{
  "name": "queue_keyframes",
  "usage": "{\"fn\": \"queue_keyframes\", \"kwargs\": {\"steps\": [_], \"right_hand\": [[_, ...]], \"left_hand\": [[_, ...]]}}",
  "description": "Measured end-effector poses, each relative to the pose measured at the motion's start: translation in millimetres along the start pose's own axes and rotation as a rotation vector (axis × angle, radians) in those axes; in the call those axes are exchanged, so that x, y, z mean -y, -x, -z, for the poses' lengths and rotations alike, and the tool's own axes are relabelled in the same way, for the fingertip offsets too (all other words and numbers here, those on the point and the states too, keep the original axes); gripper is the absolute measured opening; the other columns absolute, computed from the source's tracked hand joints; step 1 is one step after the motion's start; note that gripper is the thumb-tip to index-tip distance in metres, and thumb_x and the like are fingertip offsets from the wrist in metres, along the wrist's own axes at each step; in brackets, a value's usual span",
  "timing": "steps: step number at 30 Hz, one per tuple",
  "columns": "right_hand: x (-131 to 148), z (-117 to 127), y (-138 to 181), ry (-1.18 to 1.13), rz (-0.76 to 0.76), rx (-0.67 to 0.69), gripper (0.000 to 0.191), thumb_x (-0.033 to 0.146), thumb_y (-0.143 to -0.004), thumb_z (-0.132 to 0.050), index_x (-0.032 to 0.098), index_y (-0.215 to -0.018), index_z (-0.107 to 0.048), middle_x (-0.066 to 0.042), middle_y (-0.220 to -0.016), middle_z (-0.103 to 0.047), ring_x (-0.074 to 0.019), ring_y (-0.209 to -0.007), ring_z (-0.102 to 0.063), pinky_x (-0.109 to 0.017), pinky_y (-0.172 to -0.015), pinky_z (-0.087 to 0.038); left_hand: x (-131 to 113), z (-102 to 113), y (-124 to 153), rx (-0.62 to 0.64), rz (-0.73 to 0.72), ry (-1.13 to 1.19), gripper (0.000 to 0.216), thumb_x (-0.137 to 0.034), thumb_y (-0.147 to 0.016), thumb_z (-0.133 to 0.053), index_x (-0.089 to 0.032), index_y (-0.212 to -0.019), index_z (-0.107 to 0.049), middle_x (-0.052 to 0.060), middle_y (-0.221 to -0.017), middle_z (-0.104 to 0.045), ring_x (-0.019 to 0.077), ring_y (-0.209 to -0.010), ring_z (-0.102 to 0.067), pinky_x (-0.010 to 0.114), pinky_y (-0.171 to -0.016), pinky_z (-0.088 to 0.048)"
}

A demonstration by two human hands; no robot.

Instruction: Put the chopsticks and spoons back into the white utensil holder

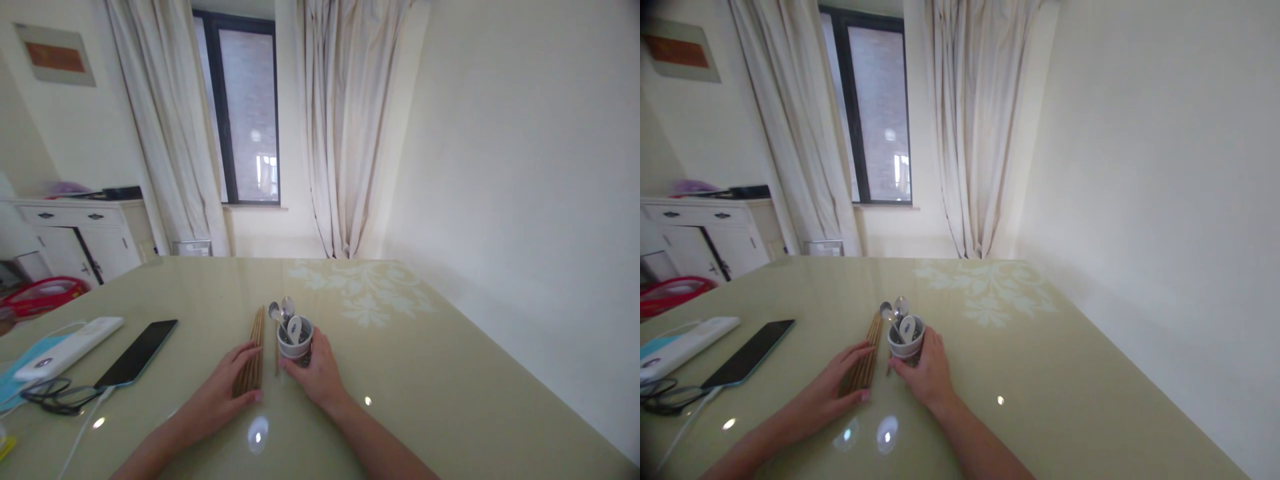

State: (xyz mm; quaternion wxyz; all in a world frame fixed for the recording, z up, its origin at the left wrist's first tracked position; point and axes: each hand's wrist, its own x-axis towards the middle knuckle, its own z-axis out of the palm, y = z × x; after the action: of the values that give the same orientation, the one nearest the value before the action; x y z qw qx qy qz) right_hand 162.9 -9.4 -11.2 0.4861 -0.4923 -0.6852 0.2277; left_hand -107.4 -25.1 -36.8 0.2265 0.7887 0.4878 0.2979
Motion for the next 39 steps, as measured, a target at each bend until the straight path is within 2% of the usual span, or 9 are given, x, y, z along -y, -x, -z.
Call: {"fn": "queue_keyframes", "kwargs": {"steps": [5, 9, 16, 25, 27, 29, 33, 36, 39], "right_hand": [[-1.3, 0.1, -0.2, 0.0, 0.002, 0.01, 0.064, 0.034, -0.067, -0.092, 0.019, -0.123, -0.064, -0.01, -0.117, -0.072, -0.0334, -0.111, -0.065, -0.047, -0.098, -0.052], [-3.0, -1.0, 0.5, -0.018, -0.002, 0.005, 0.065, 0.034, -0.069, -0.091, 0.018, -0.125, -0.063, -0.011, -0.118, -0.071, -0.0329, -0.111, -0.065, -0.047, -0.098, -0.051], [-2.8, -0.8, 0.1, -0.015, 0.013, 0.002, 0.065, 0.032, -0.068, -0.091, 0.019, -0.126, -0.064, -0.011, -0.119, -0.072, -0.0331, -0.112, -0.065, -0.047, -0.099, -0.052], [-3.1, -0.8, 0.2, -0.019, 0.003, 0.008, 0.066, 0.031, -0.068, -0.091, 0.019, -0.127, -0.064, -0.012, -0.12, -0.072, -0.0342, -0.113, -0.065, -0.048, -0.1, -0.052], [-3.7, -1.6, 0.2, -0.02, 0.002, 0.007, 0.066, 0.031, -0.067, -0.092, 0.02, -0.126, -0.064, -0.012, -0.119, -0.072, -0.0342, -0.112, -0.065, -0.048, -0.099, -0.052], [-3.8, -2.2, 0.1, -0.021, -0.002, 0.001, 0.068, 0.032, -0.065, -0.095, 0.02, -0.124, -0.064, -0.011, -0.119, -0.072, -0.0346, -0.112, -0.065, -0.048, -0.098, -0.052], [-3.5, -1.7, 0.1, -0.015, -0.006, -0.008, 0.07, 0.036, -0.062, -0.097, 0.02, -0.122, -0.065, -0.011, -0.117, -0.072, -0.0352, -0.11, -0.065, -0.047, -0.096, -0.053], [-3.8, -0.9, 0.3, -0.019, 0.007, -0.006, 0.071, 0.037, -0.063, -0.097, 0.02, -0.123, -0.064, -0.012, -0.118, -0.072, -0.035, -0.111, -0.065, -0.047, -0.096, -0.053], [-4.1, -0.7, 0.6, -0.022, 0.004, -0.015, 0.068, 0.036, -0.064, -0.096, 0.021, -0.123, -0.064, -0.011, -0.118, -0.072, -0.0344, -0.111, -0.065, -0.046, -0.096, -0.053]], "left_hand": [[-14.8, -3.3, -19.9, 0.132, -0.109, -0.136, 0.081, -0.064, -0.085, -0.075, -0.032, -0.157, -0.053, 0.012, -0.172, -0.035, 0.0402, -0.159, -0.028, 0.06, -0.128, -0.03], [-20.1, -3.4, -40.5, 0.23, -0.134, -0.118, 0.085, -0.069, -0.079, -0.078, -0.031, -0.153, -0.057, 0.013, -0.166, -0.046, 0.0388, -0.155, -0.037, 0.058, -0.128, -0.031], [-8.2, 3.1, -46.6, 0.219, -0.099, -0.069, 0.057, -0.061, -0.087, -0.075, -0.033, -0.136, -0.073, 0.01, -0.159, -0.055, 0.033, -0.144, -0.055, 0.048, -0.123, -0.042], [7.6, 19.7, -57.8, 0.213, -0.088, 0.018, 0.061, -0.065, -0.077, -0.081, -0.033, -0.129, -0.078, 0.01, -0.149, -0.063, 0.037, -0.141, -0.057, 0.053, -0.122, -0.042], [3.8, 20.1, -58.6, 0.164, -0.106, 0.052, 0.064, -0.065, -0.073, -0.085, -0.032, -0.127, -0.079, 0.011, -0.147, -0.066, 0.0376, -0.14, -0.059, 0.052, -0.122, -0.043], [-7.3, 20.5, -61.4, 0.01, -0.078, 0.115, 0.06, -0.064, -0.074, -0.084, -0.031, -0.123, -0.081, 0.011, -0.142, -0.07, 0.0367, -0.135, -0.062, 0.049, -0.119, -0.046], [-47.0, 21.1, -77.4, -0.322, 0.093, 0.322, 0.048, -0.066, -0.089, -0.064, -0.023, -0.1, -0.083, 0.01, -0.107, -0.081, 0.031, -0.106, -0.073, 0.039, -0.093, -0.059], [-76.0, 20.7, -92.8, -0.326, 0.164, 0.398, 0.048, -0.067, -0.08, -0.071, -0.02, -0.087, -0.079, 0.007, -0.087, -0.079, 0.0272, -0.084, -0.072, 0.035, -0.076, -0.057], [-92.9, 23.1, -102.1, -0.314, 0.208, 0.441, 0.045, -0.064, -0.068, -0.082, -0.02, -0.074, -0.074, 0.005, -0.077, -0.075, 0.024, -0.076, -0.068, 0.033, -0.072, -0.054]]}}
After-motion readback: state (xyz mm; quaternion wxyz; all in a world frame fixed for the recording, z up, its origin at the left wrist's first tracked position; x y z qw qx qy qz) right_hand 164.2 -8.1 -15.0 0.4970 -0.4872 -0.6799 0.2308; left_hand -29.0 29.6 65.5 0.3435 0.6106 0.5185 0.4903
